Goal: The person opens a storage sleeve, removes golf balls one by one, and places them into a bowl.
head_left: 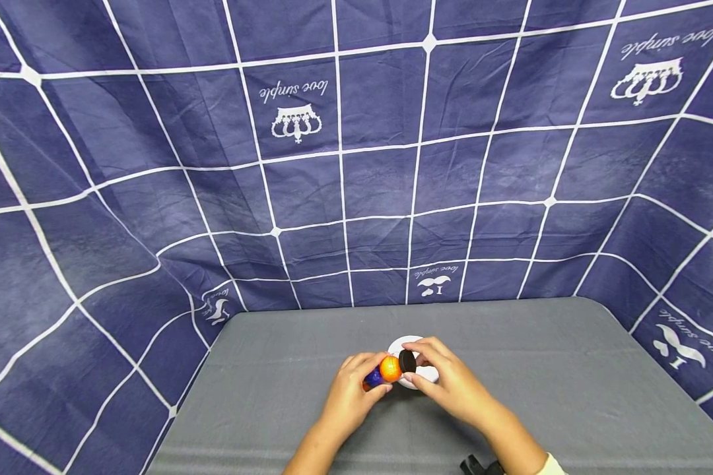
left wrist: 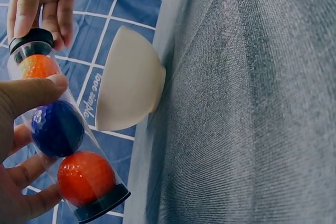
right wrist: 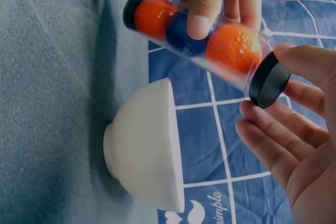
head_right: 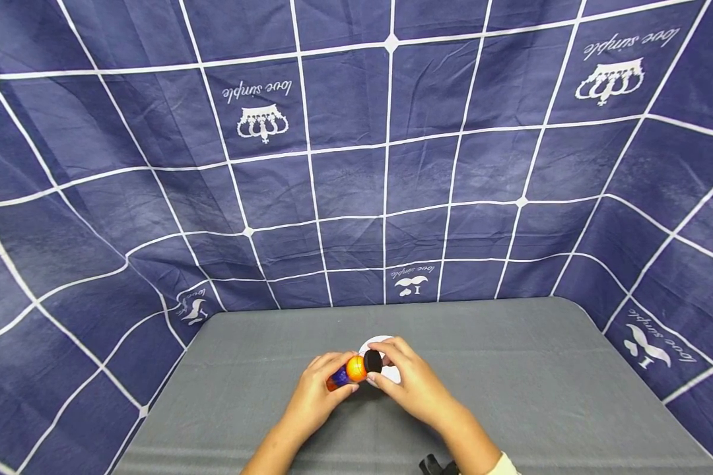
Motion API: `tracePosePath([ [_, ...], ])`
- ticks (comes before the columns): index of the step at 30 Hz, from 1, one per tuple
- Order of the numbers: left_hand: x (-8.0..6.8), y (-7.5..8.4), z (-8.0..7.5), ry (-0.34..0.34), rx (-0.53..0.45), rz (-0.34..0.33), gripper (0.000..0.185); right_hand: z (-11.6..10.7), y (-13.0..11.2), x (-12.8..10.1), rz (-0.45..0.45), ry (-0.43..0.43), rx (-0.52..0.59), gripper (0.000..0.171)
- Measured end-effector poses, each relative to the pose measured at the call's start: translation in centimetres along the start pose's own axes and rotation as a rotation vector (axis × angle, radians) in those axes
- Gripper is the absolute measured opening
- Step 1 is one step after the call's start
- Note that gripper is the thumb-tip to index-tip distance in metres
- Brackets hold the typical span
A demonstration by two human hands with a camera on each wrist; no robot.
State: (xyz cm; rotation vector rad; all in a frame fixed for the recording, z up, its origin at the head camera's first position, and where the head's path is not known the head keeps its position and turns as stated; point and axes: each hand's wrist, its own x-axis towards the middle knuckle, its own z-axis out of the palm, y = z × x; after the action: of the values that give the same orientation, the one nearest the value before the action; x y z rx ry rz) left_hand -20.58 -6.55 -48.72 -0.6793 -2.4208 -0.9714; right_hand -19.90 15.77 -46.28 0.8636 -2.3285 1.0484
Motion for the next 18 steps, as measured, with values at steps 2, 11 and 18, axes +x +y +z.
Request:
tracePosePath([
  [2,0.0,-0.1,0.0,0.011,0.001,-0.002,0.052,-0.1,0.2,0.0,-0.009,0.012,-0.018,0.046],
  [11,0.2,-0.7,-0.2,0.071,0.004,-0.033,0.057,-1.3,1.5,0.2,-0.007,0.07,-0.076,0.043],
  [18,0.3,-1.3,-0.4,0.062,-0.02,-0.127,0.055,-1.9,2.6,0.0,0.053,0.079,-0.094,0.043],
])
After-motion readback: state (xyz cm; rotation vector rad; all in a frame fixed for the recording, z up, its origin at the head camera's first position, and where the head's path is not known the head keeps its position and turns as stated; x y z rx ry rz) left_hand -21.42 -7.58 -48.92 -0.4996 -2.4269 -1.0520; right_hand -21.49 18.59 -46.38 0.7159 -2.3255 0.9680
